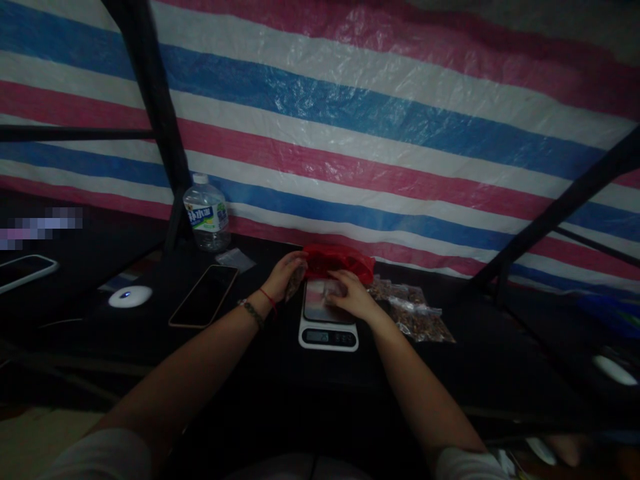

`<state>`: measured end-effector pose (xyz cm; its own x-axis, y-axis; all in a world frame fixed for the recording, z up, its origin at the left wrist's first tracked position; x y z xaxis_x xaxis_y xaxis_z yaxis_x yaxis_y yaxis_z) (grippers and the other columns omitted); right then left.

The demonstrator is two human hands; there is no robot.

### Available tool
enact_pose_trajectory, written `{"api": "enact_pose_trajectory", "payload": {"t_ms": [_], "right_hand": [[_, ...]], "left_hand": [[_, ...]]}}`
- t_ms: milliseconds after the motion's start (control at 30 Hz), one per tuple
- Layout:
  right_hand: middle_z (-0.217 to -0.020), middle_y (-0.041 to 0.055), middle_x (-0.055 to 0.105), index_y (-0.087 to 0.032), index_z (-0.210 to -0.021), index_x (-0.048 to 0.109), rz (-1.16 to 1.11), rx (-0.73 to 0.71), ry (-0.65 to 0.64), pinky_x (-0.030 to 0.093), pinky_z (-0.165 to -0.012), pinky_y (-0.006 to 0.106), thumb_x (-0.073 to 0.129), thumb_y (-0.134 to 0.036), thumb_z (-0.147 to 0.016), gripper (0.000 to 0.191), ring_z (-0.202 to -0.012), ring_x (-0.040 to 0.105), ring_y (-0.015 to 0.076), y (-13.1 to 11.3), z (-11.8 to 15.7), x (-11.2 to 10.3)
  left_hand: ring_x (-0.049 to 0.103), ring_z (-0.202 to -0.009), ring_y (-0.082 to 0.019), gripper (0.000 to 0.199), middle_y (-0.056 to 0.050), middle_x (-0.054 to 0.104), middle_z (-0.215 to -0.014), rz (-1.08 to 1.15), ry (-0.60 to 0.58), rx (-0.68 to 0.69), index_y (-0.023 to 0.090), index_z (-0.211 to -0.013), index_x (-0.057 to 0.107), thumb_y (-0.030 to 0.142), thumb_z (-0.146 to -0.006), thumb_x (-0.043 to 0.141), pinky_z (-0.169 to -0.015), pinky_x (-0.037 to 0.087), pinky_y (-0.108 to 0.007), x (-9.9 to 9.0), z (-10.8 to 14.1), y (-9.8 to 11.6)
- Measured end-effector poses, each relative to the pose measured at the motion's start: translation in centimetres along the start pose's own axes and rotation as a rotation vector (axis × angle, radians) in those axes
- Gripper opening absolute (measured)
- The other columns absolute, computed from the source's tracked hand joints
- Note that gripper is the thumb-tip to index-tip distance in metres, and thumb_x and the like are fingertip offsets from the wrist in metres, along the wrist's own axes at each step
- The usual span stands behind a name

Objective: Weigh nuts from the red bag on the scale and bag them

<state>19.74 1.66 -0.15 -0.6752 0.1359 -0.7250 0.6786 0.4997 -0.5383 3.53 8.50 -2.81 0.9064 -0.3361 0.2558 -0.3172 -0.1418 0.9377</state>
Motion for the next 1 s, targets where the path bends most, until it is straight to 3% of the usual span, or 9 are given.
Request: {"api": "enact_pose_trajectory", "payload": {"t_ms": [67,167,300,400,600,800,900,1000], "right_hand": [[-0.128,0.0104,0.057,-0.025,-0.13,0.057,-0.02,-0.051,0.084,0.035,-0.108,0.049,0.071,-0.022,-0.074,0.057,-0.124,0.048,0.0271,-1.5,-0.3,-1.4],[-0.122,0.0084,0.059,-0.027,-0.119,0.064,-0.053,-0.175,0.139,0.038,-0.105,0.046,0.064,-0.021,-0.082,0.037,-0.119,0.05,0.0247,-5.0,-1.2,-2.8],[-0.11,0.0058,0.063,-0.027,-0.094,0.073,-0.012,-0.295,0.044,0.04,-0.1,0.045,0.062,-0.018,-0.085,0.017,-0.111,0.054,0.0233,-8.9,-2.6,-2.2],[-0.112,0.0062,0.062,-0.025,-0.089,0.075,0.09,-0.376,-0.072,0.038,-0.1,0.046,0.072,-0.019,-0.079,0.012,-0.111,0.053,0.0244,-10.5,-3.3,-0.7],[-0.121,0.0068,0.059,-0.025,-0.089,0.077,0.266,-0.389,-0.207,0.039,-0.1,0.049,0.078,-0.019,-0.071,0.019,-0.117,0.046,0.0292,-10.3,-4.0,1.3],[-0.119,0.0065,0.06,-0.025,-0.078,0.075,0.359,-0.373,-0.264,0.042,-0.095,0.048,0.083,-0.018,-0.063,0.018,-0.115,0.046,0.0306,-10.1,-4.5,3.1],[-0.117,0.0066,0.06,-0.023,-0.075,0.074,0.288,-0.393,-0.259,0.041,-0.097,0.046,0.081,-0.018,-0.067,0.012,-0.114,0.048,0.0287,-10.5,-4.6,2.3],[-0.112,0.0068,0.062,-0.022,-0.078,0.074,0.186,-0.335,-0.117,0.041,-0.097,0.043,0.074,-0.019,-0.075,0.004,-0.11,0.053,0.0245,-9.4,-5.2,-0.7]], "left_hand": [[0.058,-0.071,-0.012,0.056,-0.004,0.063,-0.086,-0.028,-0.052,-0.002,0.015,-0.112,0.057,0.055,-0.073,0.064,-0.063,0.045,-0.023,0.4,0.1,-0.1],[0.061,-0.079,-0.015,0.063,-0.005,0.065,-0.089,-0.166,-0.17,0.067,0.015,-0.114,0.058,0.05,-0.065,0.075,-0.072,0.048,-0.027,1.7,0.4,0.3],[0.062,-0.1,-0.024,0.074,-0.009,0.065,-0.111,-0.323,-0.263,0.146,0.016,-0.118,0.058,0.035,-0.053,0.086,-0.088,0.048,-0.036,3.0,0.9,0.6],[0.061,-0.108,-0.027,0.08,-0.01,0.064,-0.118,-0.356,-0.304,0.131,0.016,-0.122,0.055,0.03,-0.05,0.087,-0.093,0.048,-0.039,3.6,1.1,0.5],[0.062,-0.108,-0.028,0.083,-0.011,0.063,-0.119,-0.485,-0.344,0.136,0.015,-0.117,0.055,0.031,-0.044,0.09,-0.092,0.049,-0.041,3.9,1.2,-0.2],[0.064,-0.1,-0.027,0.075,-0.008,0.066,-0.11,-0.533,-0.351,0.094,0.015,-0.11,0.058,0.027,-0.043,0.09,-0.088,0.052,-0.04,4.0,1.3,-0.5],[0.064,-0.1,-0.026,0.074,-0.008,0.066,-0.11,-0.481,-0.345,0.095,0.015,-0.112,0.058,0.027,-0.046,0.089,-0.086,0.052,-0.038,3.9,1.2,-0.3],[0.062,-0.105,-0.026,0.078,-0.009,0.064,-0.115,-0.443,-0.299,0.125,0.016,-0.121,0.054,0.026,-0.051,0.087,-0.09,0.049,-0.039,3.2,0.9,0.1]]}}
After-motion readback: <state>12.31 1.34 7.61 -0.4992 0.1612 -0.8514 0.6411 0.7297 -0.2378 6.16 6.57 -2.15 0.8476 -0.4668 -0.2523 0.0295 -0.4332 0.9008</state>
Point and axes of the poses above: each hand's wrist, its own z-axis away from the middle knuckle, its own x-axis out of the palm, y = z × x, the point moved 10 cm from there along -z, towards the middle knuckle
